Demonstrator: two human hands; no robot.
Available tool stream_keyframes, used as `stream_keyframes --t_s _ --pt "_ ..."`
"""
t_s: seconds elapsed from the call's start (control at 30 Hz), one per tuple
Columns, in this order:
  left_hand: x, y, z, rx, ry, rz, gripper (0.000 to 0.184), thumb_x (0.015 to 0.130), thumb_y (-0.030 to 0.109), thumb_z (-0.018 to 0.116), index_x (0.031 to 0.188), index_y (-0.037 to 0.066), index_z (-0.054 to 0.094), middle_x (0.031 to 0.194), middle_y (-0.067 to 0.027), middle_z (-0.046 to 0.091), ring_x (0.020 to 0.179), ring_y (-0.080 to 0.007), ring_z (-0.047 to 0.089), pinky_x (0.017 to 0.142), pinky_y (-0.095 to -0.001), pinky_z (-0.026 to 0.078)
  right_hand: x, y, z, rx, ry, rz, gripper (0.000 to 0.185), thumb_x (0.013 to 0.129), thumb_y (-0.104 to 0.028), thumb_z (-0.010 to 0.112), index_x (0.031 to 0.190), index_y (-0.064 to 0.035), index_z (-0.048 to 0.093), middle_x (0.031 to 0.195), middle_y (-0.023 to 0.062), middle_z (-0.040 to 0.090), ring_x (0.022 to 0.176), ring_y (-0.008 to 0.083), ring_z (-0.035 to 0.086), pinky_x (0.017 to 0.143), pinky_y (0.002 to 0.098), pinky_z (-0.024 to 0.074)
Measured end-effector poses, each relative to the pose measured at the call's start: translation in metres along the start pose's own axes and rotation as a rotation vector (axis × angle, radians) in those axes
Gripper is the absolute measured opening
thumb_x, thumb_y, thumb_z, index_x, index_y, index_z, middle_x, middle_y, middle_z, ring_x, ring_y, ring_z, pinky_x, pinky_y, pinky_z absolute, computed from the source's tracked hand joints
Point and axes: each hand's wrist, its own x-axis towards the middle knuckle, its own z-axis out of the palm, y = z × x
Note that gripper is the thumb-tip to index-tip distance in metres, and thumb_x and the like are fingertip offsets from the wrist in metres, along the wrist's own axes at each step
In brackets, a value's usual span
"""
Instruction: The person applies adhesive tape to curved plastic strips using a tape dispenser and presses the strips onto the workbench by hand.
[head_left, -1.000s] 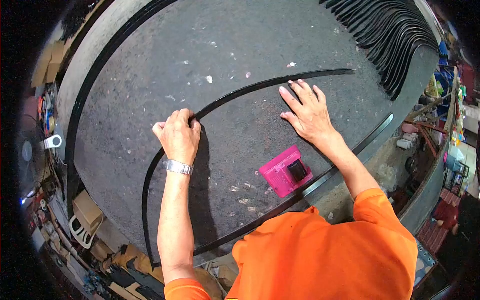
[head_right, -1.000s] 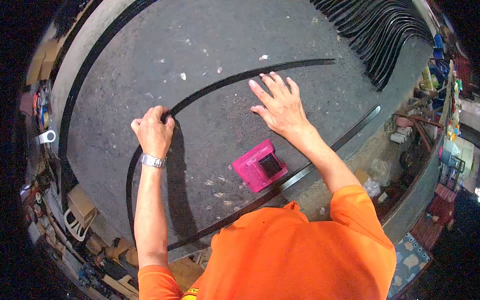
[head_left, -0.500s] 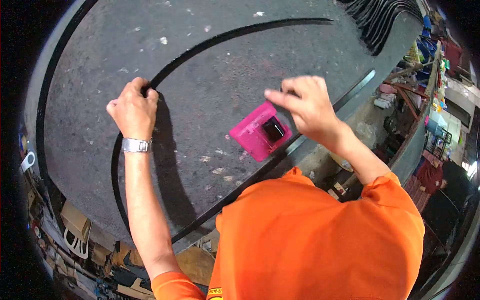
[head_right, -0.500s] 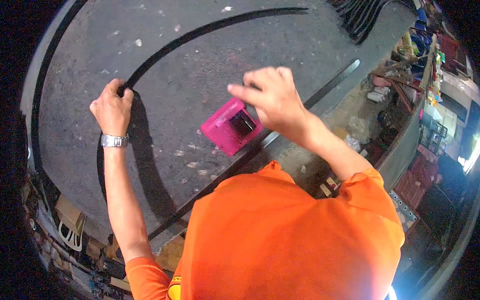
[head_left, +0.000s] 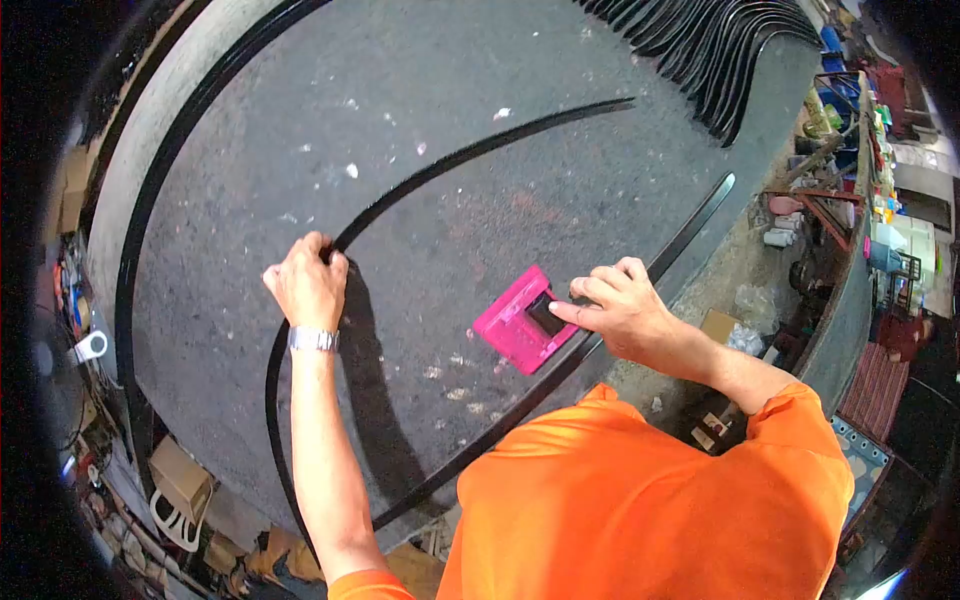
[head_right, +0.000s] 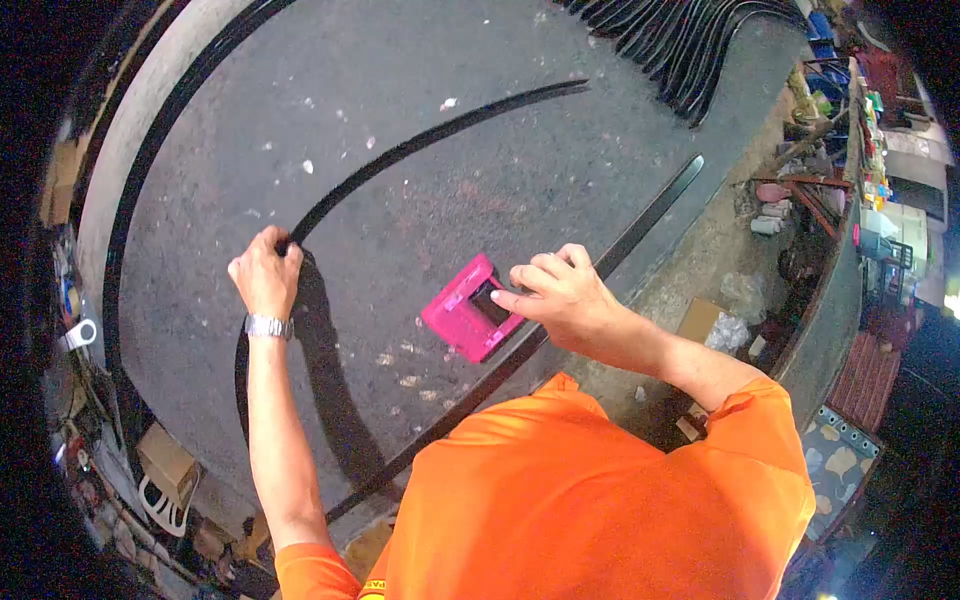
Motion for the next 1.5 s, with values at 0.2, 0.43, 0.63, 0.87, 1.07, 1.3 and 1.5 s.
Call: stream_keyframes --t_s 0.2,0.43,0.63,0.87,1.07,1.3,1.5 --pt "0.0 0.002 -0.006 -0.04 -0.028 -0.022 0.018 0.08 0.019 0.07 0.094 0.009 0.069 0.096 -0.0096 0.072 0.09 -0.0287 0.067 0.088 -0.0422 0.04 0.069 0.059 0.018 -0.02 0.33 0.227 0.059 0.082 -0.013 0.068 0.138 -0.012 0.051 0.124 0.0112 0.057 0.117 0.0291 0.054 0.095 0.0469 0.0378" --pt "-0.008 -0.004 -0.007 0.031 0.017 0.009 0.019 0.08 0.018 0.071 0.096 0.009 0.068 0.096 -0.0088 0.072 0.089 -0.0295 0.067 0.084 -0.0411 0.04 0.139 0.103 0.048 0.003 0.479 0.27 0.06 0.084 -0.015 0.068 0.14 -0.0102 0.046 0.142 0.0153 0.048 0.134 0.0335 0.043 0.108 0.0526 0.0311" --pt "-0.022 0.001 0.0 0.052 0.101 0.041 0.014 0.079 0.013 0.073 0.09 0.009 0.065 0.088 -0.0047 0.067 0.082 -0.0242 0.063 0.086 -0.0393 0.038 0.133 0.095 0.052 -0.059 0.5 0.342 0.074 0.082 -0.028 0.073 0.146 -0.0086 0.042 0.13 0.0104 0.051 0.124 0.0292 0.047 0.101 0.0502 0.032" --pt "-0.021 0.005 0.001 0.076 0.115 0.038 0.014 0.078 0.011 0.074 0.088 0.009 0.065 0.087 -0.0034 0.066 0.081 -0.0219 0.063 0.087 -0.0398 0.038 0.136 0.105 0.048 -0.184 0.503 0.364 0.08 0.078 -0.039 0.076 0.146 -0.0108 0.044 0.12 0.0065 0.052 0.112 0.0265 0.048 0.091 0.0472 0.0337" --pt "-0.021 0.004 0.003 0.067 0.1 0.022 0.014 0.078 0.01 0.074 0.088 0.01 0.064 0.086 -0.0025 0.066 0.082 -0.0213 0.063 0.087 -0.0392 0.038 0.139 0.11 0.046 -0.203 0.468 0.329 0.075 0.079 -0.041 0.075 0.144 -0.0152 0.047 0.119 0.0059 0.052 0.109 0.0252 0.049 0.089 0.0465 0.0337" --pt "-0.02 0.005 0.0 0.056 0.096 0.015 0.013 0.078 0.01 0.072 0.088 0.009 0.065 0.085 -0.0034 0.066 0.082 -0.0217 0.063 0.087 -0.0388 0.037 0.149 0.101 0.05 -0.196 0.471 0.268 0.076 0.078 -0.04 0.076 0.145 -0.0169 0.048 0.118 0.0053 0.051 0.108 0.0239 0.049 0.089 0.0452 0.0327" --pt "-0.019 0.003 0.001 0.037 0.091 0.022 0.011 0.079 0.01 0.071 0.087 0.01 0.065 0.085 -0.0034 0.066 0.082 -0.0219 0.064 0.087 -0.0387 0.038 0.152 0.086 0.052 -0.134 0.43 0.211 0.08 0.075 -0.042 0.077 0.144 -0.0152 0.048 0.117 0.0053 0.051 0.108 0.0234 0.049 0.091 0.045 0.0325"
